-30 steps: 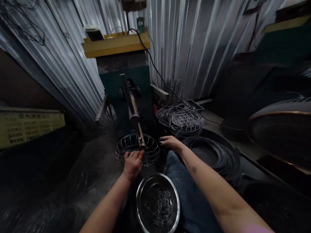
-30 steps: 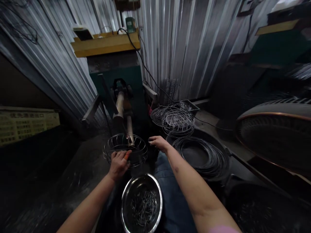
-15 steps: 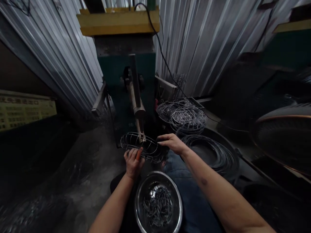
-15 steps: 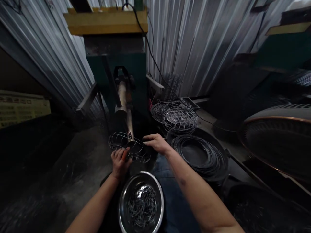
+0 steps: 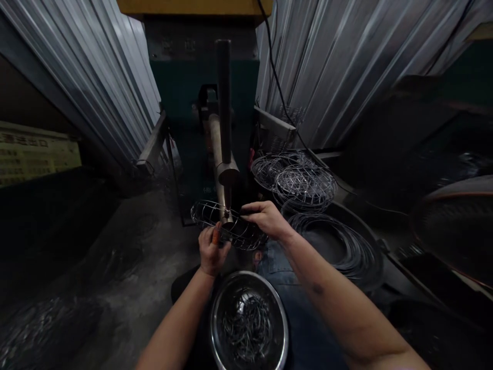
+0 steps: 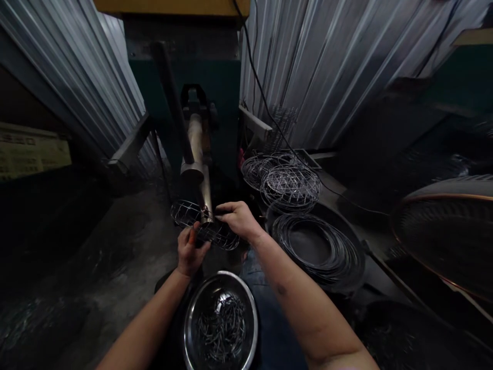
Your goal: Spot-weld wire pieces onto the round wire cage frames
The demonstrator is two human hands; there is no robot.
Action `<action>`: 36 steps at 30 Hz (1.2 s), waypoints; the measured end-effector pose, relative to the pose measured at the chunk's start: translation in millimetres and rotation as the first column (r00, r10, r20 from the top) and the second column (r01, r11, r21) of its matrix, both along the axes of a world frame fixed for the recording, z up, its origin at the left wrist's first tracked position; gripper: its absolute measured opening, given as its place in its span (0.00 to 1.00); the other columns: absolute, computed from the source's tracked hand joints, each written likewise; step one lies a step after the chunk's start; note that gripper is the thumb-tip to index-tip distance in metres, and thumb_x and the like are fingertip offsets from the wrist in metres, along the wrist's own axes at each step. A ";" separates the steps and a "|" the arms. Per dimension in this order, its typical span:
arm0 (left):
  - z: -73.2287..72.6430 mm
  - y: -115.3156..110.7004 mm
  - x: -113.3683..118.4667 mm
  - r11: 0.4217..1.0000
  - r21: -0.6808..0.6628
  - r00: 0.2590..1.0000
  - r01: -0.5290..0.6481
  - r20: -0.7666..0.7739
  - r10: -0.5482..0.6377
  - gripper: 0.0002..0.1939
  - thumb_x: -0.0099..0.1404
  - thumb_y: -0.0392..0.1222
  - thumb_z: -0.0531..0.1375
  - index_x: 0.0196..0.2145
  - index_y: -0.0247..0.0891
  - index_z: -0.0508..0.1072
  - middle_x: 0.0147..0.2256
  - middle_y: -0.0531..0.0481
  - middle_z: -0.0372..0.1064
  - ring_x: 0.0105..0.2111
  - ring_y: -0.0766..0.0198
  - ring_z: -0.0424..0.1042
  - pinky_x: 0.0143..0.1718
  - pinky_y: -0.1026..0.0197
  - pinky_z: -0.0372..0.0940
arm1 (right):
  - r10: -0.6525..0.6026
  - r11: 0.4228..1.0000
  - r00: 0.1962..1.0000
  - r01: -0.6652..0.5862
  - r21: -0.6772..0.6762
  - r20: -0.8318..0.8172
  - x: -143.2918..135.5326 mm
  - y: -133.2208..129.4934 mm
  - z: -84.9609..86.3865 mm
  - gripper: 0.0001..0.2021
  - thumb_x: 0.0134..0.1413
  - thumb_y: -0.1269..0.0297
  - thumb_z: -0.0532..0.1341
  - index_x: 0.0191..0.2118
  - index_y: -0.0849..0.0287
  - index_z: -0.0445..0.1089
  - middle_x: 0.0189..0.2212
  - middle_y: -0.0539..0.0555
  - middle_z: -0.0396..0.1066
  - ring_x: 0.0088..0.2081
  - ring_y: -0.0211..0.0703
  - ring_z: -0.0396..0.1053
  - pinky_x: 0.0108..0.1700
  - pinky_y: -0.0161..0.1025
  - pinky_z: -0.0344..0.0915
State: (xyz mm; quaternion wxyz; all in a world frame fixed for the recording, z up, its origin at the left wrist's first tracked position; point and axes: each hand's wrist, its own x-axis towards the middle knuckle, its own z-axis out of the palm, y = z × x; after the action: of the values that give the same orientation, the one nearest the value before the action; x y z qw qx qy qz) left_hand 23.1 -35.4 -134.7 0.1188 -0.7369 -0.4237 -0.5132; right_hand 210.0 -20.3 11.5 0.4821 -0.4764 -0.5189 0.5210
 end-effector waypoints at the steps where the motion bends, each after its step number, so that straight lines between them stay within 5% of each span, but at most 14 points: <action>1: -1.6 0.9 1.0 1.000 -0.010 1.000 -0.010 -0.001 0.010 0.41 0.59 0.36 0.62 0.66 0.42 0.52 0.45 0.41 0.67 0.47 0.52 0.68 0.47 0.49 0.64 | -0.004 1.000 1.000 0.004 0.011 0.012 0.3 1.2 -0.6 0.12 0.28 0.61 0.71 0.27 0.58 0.80 0.26 0.51 0.77 0.31 0.44 0.72 0.43 0.43 0.68; 10: -2.5 2.3 7.0 0.997 -0.020 0.997 -0.070 -0.034 0.069 0.38 0.59 0.42 0.63 0.65 0.41 0.54 0.46 0.39 0.65 0.46 0.50 0.69 0.47 0.48 0.64 | -0.048 0.998 0.999 0.047 0.038 0.023 0.0 6.5 -4.7 0.10 0.30 0.61 0.70 0.25 0.59 0.78 0.24 0.49 0.74 0.32 0.43 0.70 0.43 0.42 0.66; 20: -9.4 -0.6 19.8 0.993 -0.111 0.993 0.030 0.120 -0.016 0.34 0.58 0.40 0.64 0.61 0.39 0.60 0.47 0.40 0.67 0.47 0.53 0.69 0.48 0.51 0.66 | 0.025 0.996 0.999 -0.029 -0.090 -0.045 26.1 -8.5 -10.1 0.17 0.30 0.60 0.72 0.33 0.60 0.79 0.27 0.50 0.75 0.29 0.40 0.69 0.38 0.40 0.65; 31: -4.0 -1.2 14.7 1.000 -0.029 0.997 0.013 0.080 -0.010 0.36 0.57 0.39 0.64 0.62 0.39 0.60 0.46 0.41 0.68 0.45 0.53 0.70 0.47 0.51 0.66 | -0.031 0.992 0.999 0.026 -0.122 -0.042 26.3 -10.6 -11.4 0.16 0.24 0.62 0.73 0.27 0.62 0.78 0.22 0.49 0.73 0.25 0.37 0.67 0.33 0.39 0.64; 36: -6.8 -0.3 14.4 0.996 -0.089 0.995 0.030 0.096 -0.022 0.35 0.56 0.41 0.65 0.61 0.39 0.62 0.45 0.41 0.67 0.45 0.52 0.69 0.47 0.50 0.66 | -0.044 0.994 0.998 0.039 -0.100 -0.051 30.7 -13.1 -18.9 0.14 0.27 0.62 0.72 0.27 0.61 0.78 0.23 0.49 0.73 0.26 0.37 0.67 0.34 0.38 0.64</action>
State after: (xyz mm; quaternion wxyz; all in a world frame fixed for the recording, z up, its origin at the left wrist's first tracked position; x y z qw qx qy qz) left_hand 37.4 -35.7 -141.5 0.0583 -0.7217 -0.4420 -0.5296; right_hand 240.8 -33.3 -7.4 0.4822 -0.4964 -0.4695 0.5483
